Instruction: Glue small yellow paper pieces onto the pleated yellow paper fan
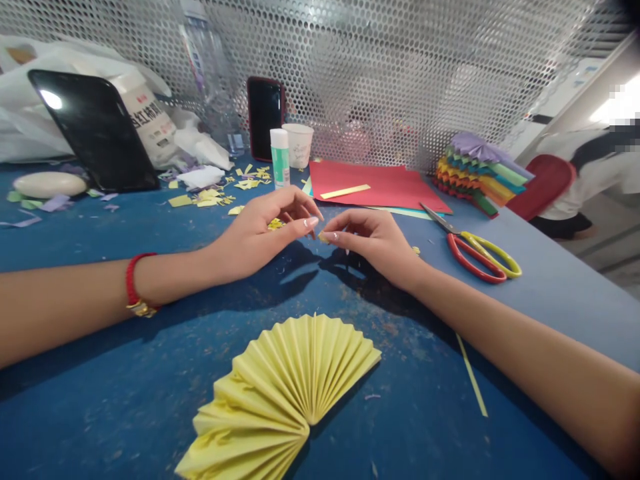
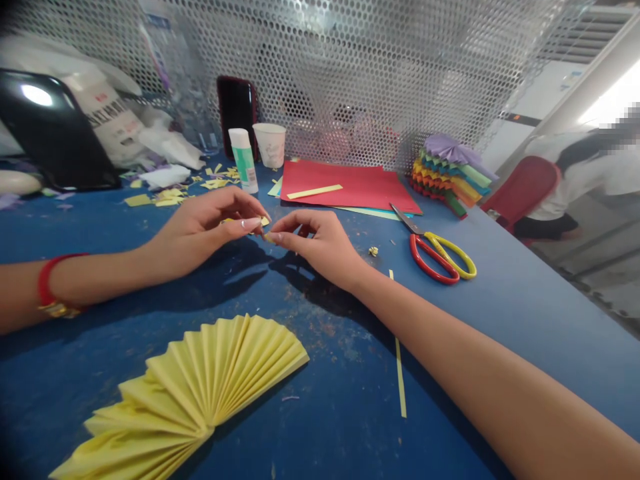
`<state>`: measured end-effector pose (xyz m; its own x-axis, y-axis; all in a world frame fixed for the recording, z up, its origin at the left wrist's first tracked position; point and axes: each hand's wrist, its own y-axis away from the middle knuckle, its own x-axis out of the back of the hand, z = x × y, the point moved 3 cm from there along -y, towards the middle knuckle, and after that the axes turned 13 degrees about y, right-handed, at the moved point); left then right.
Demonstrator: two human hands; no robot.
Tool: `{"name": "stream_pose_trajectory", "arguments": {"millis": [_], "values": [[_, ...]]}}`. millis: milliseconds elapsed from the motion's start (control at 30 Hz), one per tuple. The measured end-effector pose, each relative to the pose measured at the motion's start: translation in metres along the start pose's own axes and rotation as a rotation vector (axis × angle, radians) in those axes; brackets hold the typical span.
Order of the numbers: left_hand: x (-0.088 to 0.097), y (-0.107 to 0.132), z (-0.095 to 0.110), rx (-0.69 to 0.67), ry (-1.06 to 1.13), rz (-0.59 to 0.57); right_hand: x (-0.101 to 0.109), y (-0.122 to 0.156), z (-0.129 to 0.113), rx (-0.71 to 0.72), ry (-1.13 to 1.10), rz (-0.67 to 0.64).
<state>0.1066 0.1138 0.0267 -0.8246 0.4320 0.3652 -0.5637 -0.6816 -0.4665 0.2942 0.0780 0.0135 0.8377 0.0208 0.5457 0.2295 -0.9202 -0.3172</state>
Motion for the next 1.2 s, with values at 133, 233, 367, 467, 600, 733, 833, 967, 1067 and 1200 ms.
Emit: {"name": "stream_pose_trajectory", "arguments": {"millis": [133, 233, 367, 467, 600, 733, 833, 967, 1067, 1200], "values": [[-0.002, 0.0, -0.002, 0.043, -0.065, -0.097, 0.003, -0.001, 0.002, -0.072, -0.19, 0.01], [-0.003, 0.0, -0.001, 0.044, -0.063, -0.129, 0.003, -0.001, 0.002, -0.083, -0.253, 0.001], [-0.004, -0.001, -0.001, 0.036, -0.06, -0.132, 0.001, -0.001, 0.002, -0.068, -0.265, -0.038], [-0.004, -0.001, -0.002, 0.049, -0.059, -0.13, -0.001, -0.002, 0.004, -0.055, -0.249, -0.058], [-0.003, 0.0, -0.003, 0.052, -0.057, -0.135, -0.002, -0.003, 0.009, -0.047, -0.256, -0.061], [-0.003, 0.001, -0.002, 0.046, -0.054, -0.136, -0.003, -0.005, 0.011, 0.009, -0.231, -0.064], [-0.003, 0.001, -0.001, 0.037, -0.046, -0.131, -0.003, -0.006, 0.011, 0.037, -0.179, -0.054], [-0.003, 0.001, 0.0, 0.025, -0.042, -0.124, -0.003, -0.006, 0.011, 0.043, -0.129, -0.048], [-0.002, 0.001, 0.002, 0.016, -0.04, -0.121, -0.003, -0.006, 0.01, 0.048, -0.119, -0.048], [-0.002, 0.002, 0.003, -0.039, -0.077, -0.143, -0.003, -0.004, 0.007, 0.066, -0.102, -0.047]]}}
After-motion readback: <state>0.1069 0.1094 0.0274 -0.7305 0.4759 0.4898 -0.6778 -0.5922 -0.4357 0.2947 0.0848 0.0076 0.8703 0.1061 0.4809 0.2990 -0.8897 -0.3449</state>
